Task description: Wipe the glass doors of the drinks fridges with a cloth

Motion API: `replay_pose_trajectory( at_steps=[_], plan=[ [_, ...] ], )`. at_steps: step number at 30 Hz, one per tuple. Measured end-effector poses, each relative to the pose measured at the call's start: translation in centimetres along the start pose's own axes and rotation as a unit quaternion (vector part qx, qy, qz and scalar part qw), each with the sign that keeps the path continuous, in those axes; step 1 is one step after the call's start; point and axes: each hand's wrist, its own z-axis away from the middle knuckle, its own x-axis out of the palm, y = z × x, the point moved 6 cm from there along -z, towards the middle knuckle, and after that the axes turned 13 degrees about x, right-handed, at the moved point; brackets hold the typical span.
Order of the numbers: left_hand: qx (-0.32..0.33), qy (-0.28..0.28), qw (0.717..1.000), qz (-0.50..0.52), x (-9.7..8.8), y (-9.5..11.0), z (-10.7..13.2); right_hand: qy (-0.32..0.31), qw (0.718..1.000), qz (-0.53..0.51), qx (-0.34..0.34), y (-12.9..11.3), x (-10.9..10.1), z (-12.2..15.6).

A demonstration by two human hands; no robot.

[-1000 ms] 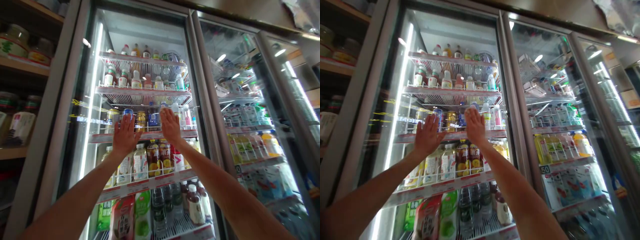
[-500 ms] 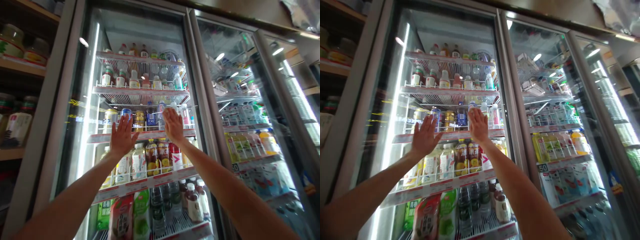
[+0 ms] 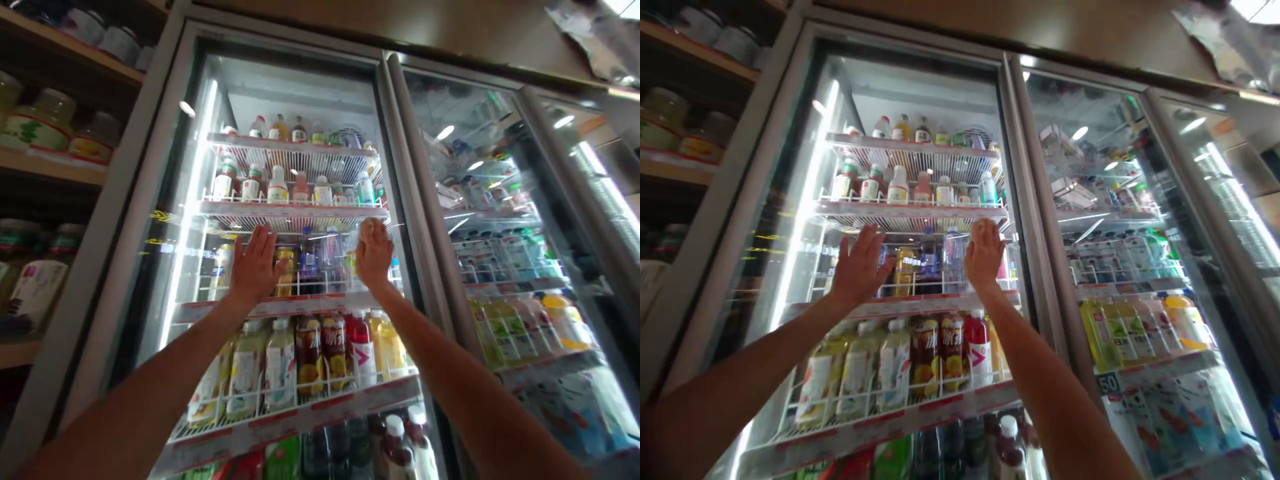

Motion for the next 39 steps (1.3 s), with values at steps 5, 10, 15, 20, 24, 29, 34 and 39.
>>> replay_pose_trajectory(
  at_steps=[5, 10, 15, 20, 24, 29, 34, 39],
  plan=[
    [-0.01, 0.007, 1.0, -0.001, 1.2, -0.2, -4.9, -0.042, 0.981, 0.008, -0.191, -1.8, 0.8, -0.5],
    [-0.018, 0.006, 1.0, -0.015, 1.4, -0.5, -6.0, 0.059, 0.997, 0.012, 0.051, 2.1, 0.2, -6.7],
    [0.003, 0.008, 1.0, -0.009, 0.5, -1.7, -7.5, -0.058, 0.983, -0.008, -0.174, -6.7, 2.0, -3.2],
    [-0.028, 0.029, 0.999, 0.015, -0.8, -4.6, -12.5, -0.017, 0.997, 0.011, -0.076, -2.8, 1.1, -8.1],
    [-0.039, 0.029, 0.999, 0.017, -0.5, -5.7, -15.1, 0.047, 0.998, 0.004, 0.049, -2.2, 0.9, -11.7],
    [-0.022, 0.032, 0.999, 0.015, 0.8, -5.3, -14.0, -0.07, 0.98, -0.018, -0.184, -9.9, 2.6, -8.6],
    [-0.013, 0.026, 0.999, 0.022, 1.1, -5.2, -12.6, 0.033, 0.999, 0.026, -0.025, -2.7, 1.2, -13.8],
    [-0.01, 0.008, 1.0, 0.007, 1.1, -5.3, -12.7, 0.007, 0.999, 0.013, -0.043, -3.3, 1.8, -14.0]
  ],
)
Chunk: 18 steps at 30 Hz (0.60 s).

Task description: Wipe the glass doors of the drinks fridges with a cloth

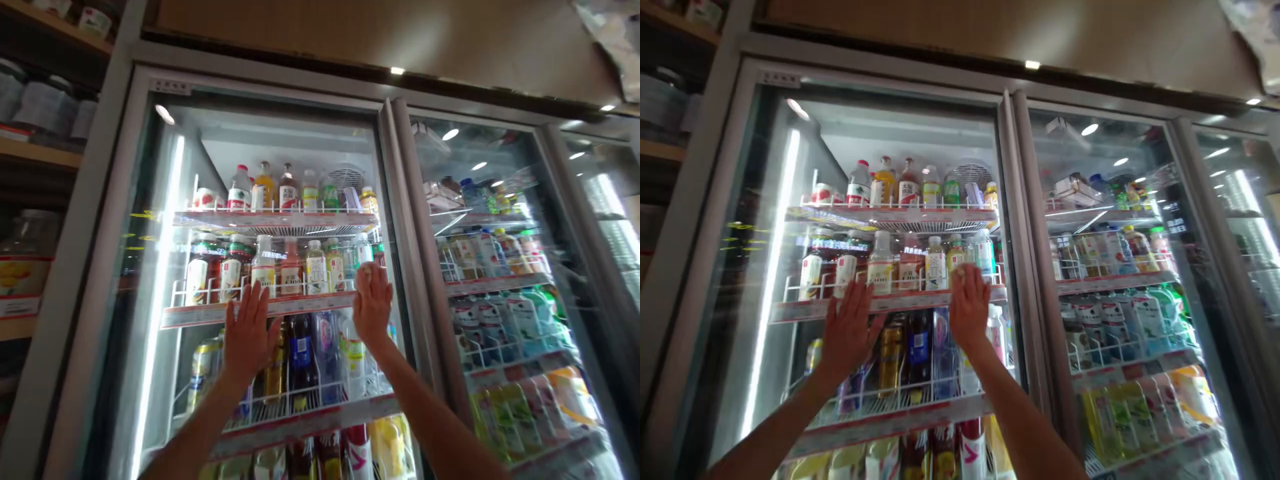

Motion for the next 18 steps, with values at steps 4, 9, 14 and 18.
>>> replay_pose_trajectory(
  at_steps=[4, 9, 14, 18],
  plan=[
    [0.0, -0.02, 1.0, -0.009, 0.1, 0.1, -0.1, -0.107, 0.975, -0.028, -0.192, -3.2, 0.2, 1.6],
    [-0.003, -0.049, 0.998, -0.039, -0.1, 0.1, -0.1, -0.041, 0.998, -0.043, -0.028, 0.8, 0.3, -4.2],
    [0.0, -0.068, 0.996, -0.065, -0.2, 0.0, -0.1, -0.145, 0.961, -0.116, -0.207, -5.9, 1.6, -1.0],
    [-0.016, -0.08, 0.995, -0.062, 0.0, -0.3, 0.1, -0.16, 0.941, -0.105, -0.28, -5.9, 1.3, -1.4]
  ],
)
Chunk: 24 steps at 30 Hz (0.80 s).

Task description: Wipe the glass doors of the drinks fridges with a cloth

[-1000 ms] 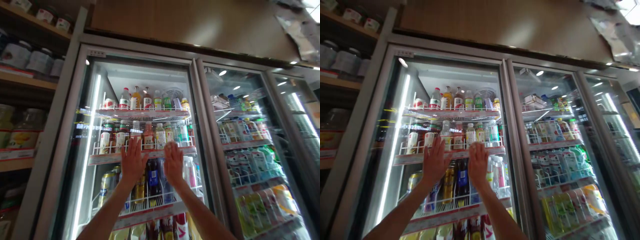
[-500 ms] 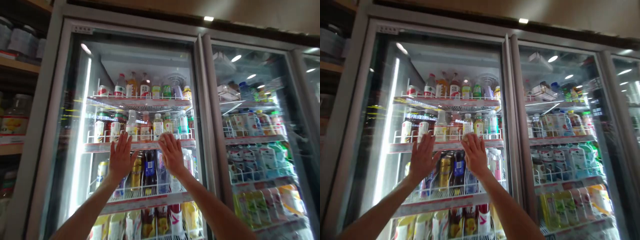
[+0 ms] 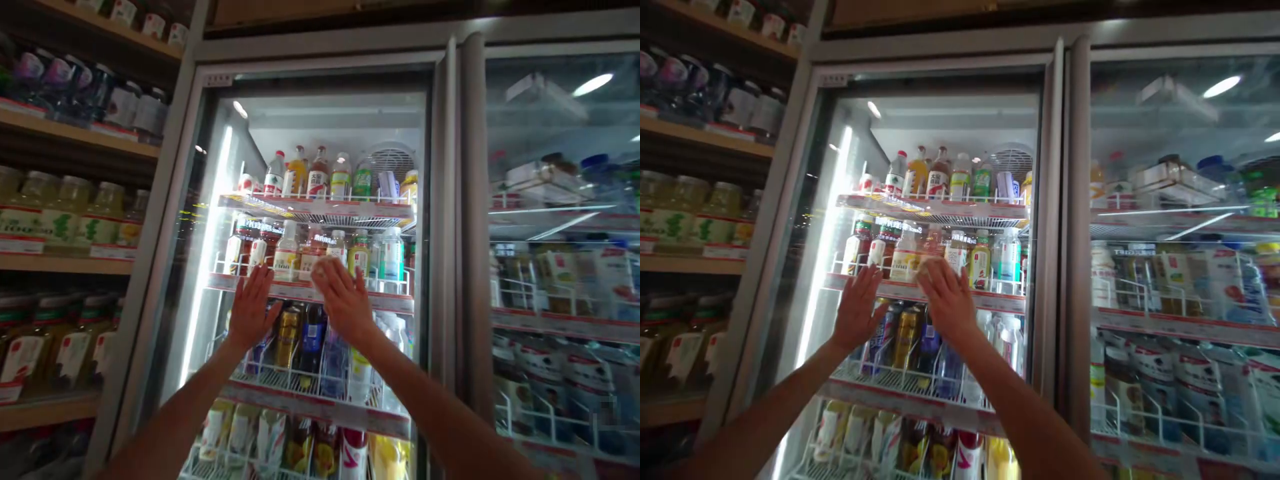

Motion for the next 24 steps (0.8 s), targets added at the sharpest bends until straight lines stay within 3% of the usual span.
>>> replay_pose_trajectory(
  at_steps=[3, 5, 7, 10, 12, 13, 15, 18, 19, 21, 24],
  plan=[
    [0.008, 0.004, 1.0, 0.003, 0.0, 0.1, 0.0, 0.074, 0.984, 0.042, 0.159, 6.7, -2.7, -1.7],
    [0.01, 0.008, 1.0, 0.002, -0.1, 0.2, 0.0, 0.111, 0.966, 0.048, 0.228, 8.6, -3.6, -2.5],
    [0.006, 0.009, 1.0, 0.003, -0.1, 0.2, 0.0, 0.107, 0.969, 0.04, 0.218, 6.6, -2.8, -3.1],
    [0.006, 0.018, 1.0, 0.011, 0.0, 0.3, -0.1, 0.053, 0.993, 0.031, 0.101, -0.6, 0.1, -3.2],
    [0.008, 0.031, 0.999, 0.02, 0.0, 0.2, 0.1, 0.023, 0.999, 0.036, 0.025, -4.0, 1.5, -3.0],
    [0.009, 0.035, 0.999, 0.026, 0.0, 0.2, 0.2, 0.016, 0.999, 0.042, 0.008, -4.3, 1.7, -3.0],
    [0.008, 0.038, 0.998, 0.042, 0.1, 0.1, 0.5, 0.028, 0.997, 0.063, 0.044, -2.3, 0.9, -3.2],
    [-0.01, 0.05, 0.996, 0.071, -0.4, 0.4, 0.1, 0.111, 0.965, 0.097, 0.217, 3.4, -1.7, -3.4],
    [-0.018, 0.064, 0.994, 0.088, -0.8, 0.6, -0.4, 0.132, 0.954, 0.102, 0.251, 4.3, -2.1, -3.3],
    [-0.02, 0.11, 0.983, 0.143, -1.7, 1.5, -2.3, 0.129, 0.958, 0.099, 0.238, 3.6, -1.4, -3.3],
    [0.033, 0.169, 0.942, 0.288, -2.5, 3.6, -6.1, 0.075, 0.988, 0.063, 0.12, -1.0, 1.0, -2.7]
  ],
)
